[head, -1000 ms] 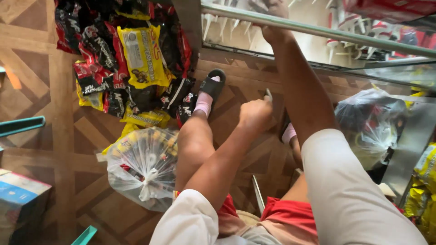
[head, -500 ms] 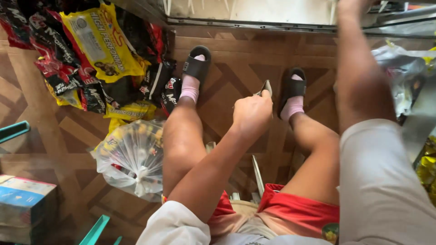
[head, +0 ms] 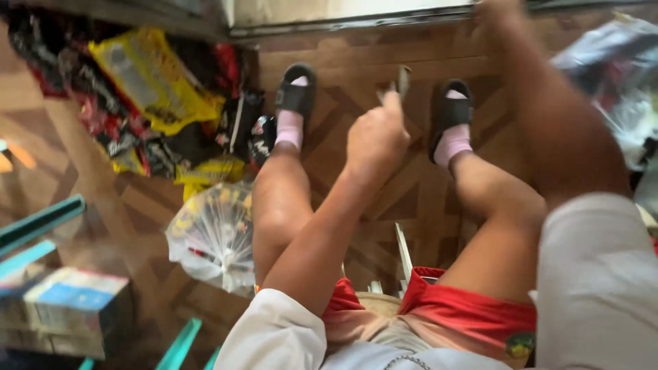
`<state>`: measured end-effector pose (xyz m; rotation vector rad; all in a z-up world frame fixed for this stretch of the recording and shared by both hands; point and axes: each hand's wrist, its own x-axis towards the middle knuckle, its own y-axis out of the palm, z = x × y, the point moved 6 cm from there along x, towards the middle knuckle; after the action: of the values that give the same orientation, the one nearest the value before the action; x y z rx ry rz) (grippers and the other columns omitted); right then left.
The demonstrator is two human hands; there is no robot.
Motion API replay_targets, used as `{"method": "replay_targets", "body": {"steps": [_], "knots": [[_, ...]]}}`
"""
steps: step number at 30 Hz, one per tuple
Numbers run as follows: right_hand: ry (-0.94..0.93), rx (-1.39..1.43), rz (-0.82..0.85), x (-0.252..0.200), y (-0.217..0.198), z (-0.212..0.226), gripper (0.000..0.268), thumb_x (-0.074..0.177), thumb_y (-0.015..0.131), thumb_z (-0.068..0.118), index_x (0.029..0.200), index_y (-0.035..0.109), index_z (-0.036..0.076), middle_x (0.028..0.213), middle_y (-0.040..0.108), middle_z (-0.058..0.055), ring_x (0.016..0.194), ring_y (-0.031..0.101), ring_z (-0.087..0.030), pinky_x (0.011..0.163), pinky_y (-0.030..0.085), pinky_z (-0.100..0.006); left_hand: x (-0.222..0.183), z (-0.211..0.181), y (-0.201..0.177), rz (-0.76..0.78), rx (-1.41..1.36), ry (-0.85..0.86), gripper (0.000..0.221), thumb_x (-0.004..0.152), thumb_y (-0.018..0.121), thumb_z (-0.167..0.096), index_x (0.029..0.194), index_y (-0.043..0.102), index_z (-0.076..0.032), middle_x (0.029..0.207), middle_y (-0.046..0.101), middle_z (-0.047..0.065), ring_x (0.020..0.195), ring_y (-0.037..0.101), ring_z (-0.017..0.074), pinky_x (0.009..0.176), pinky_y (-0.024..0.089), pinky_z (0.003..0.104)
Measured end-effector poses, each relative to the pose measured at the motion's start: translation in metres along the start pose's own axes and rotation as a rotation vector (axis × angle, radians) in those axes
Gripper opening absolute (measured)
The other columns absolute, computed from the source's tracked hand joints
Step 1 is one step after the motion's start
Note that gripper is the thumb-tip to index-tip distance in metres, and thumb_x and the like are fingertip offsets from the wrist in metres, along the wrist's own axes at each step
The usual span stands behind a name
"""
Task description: Wiping and cleaning tubes of sealant or adhesive with a cloth.
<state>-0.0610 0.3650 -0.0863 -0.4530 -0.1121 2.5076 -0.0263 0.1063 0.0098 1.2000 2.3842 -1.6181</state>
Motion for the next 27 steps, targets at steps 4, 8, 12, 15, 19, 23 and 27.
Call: {"method": "replay_targets", "body": {"steps": [4,8,12,15,19,23,27], "knots": [[-0.003,0.043,0.001,-0.138,0.024,0.036,0.023,0.110,0.066,0.020,0.090,0.059,0.011,0.084,0.057,-0.001,0.082,0.056,-0.013,0.080,0.051,-0.031,0.008,0.006,-0.010,0.102,-0.328,-0.131,0.057,0.092,0.037,-0.005,0.148,0.044,0.003,0.099,0.073,0.034,0.095,0.073,0.0548,0.087,0.057,0.064],[0.021,-0.236,-0.018,-0.237,0.006,0.042,0.015,0.103,0.072,0.012,0.091,0.064,0.011,0.082,0.059,0.000,0.080,0.059,-0.009,0.075,0.052,-0.030,0.019,-0.014,0.056,0.109,-0.992,-0.127,0.042,0.091,0.053,-0.036,0.098,0.076,-0.001,0.087,0.074,0.025,0.090,0.075,0.0412,0.081,0.059,0.051],[0.090,-0.474,0.015,-0.286,0.006,0.039,0.013,0.103,0.057,0.017,0.094,0.065,0.011,0.079,0.065,-0.009,0.078,0.067,-0.027,0.074,0.054,-0.039,-0.029,-0.055,0.035,0.256,-1.750,-0.407,0.021,0.077,0.058,-0.026,0.080,0.060,-0.005,0.062,0.043,0.007,0.042,0.052,0.0261,0.034,0.038,0.035],[0.104,-0.627,0.041,-0.316,0.009,0.042,0.022,0.105,0.056,0.029,0.097,0.069,0.014,0.077,0.070,-0.006,0.078,0.072,-0.025,0.071,0.056,-0.040,-0.022,-0.047,0.067,0.213,-1.600,-0.381,0.028,0.084,0.058,-0.029,0.083,0.065,-0.002,0.062,0.046,0.011,0.038,0.051,0.0295,0.026,0.039,0.040],[0.584,-0.274,0.032,-0.339,0.007,0.060,0.033,0.099,0.065,0.041,0.123,0.071,0.019,0.111,0.071,0.015,0.117,0.064,-0.002,0.095,0.043,-0.003,-0.018,-0.032,0.098,0.130,-1.277,-0.111,0.039,0.092,0.055,-0.033,0.101,0.074,-0.001,0.088,0.069,0.022,0.083,0.064,0.0284,0.072,0.054,0.054],[0.210,-0.989,0.095,-0.279,-0.106,-0.027,0.041,0.105,0.056,0.047,0.124,0.069,0.013,0.115,0.069,-0.017,0.115,0.064,-0.036,0.098,0.051,-0.047,-0.041,-0.053,0.042,0.104,-1.107,0.183,0.035,0.103,0.047,-0.027,0.106,0.062,0.005,0.102,0.066,0.034,0.104,0.067,0.0454,0.095,0.053,0.056],[0.128,0.720,-0.022,-0.245,-0.084,0.020,0.029,0.099,0.062,0.034,0.115,0.065,0.010,0.126,0.069,-0.013,0.116,0.071,-0.032,0.093,0.064,-0.050,-0.075,-0.046,-0.003,0.343,-1.223,0.364,0.021,0.097,0.054,-0.021,0.091,0.070,-0.009,0.075,0.059,0.005,0.070,0.056,0.0191,0.062,0.051,0.037]]}}
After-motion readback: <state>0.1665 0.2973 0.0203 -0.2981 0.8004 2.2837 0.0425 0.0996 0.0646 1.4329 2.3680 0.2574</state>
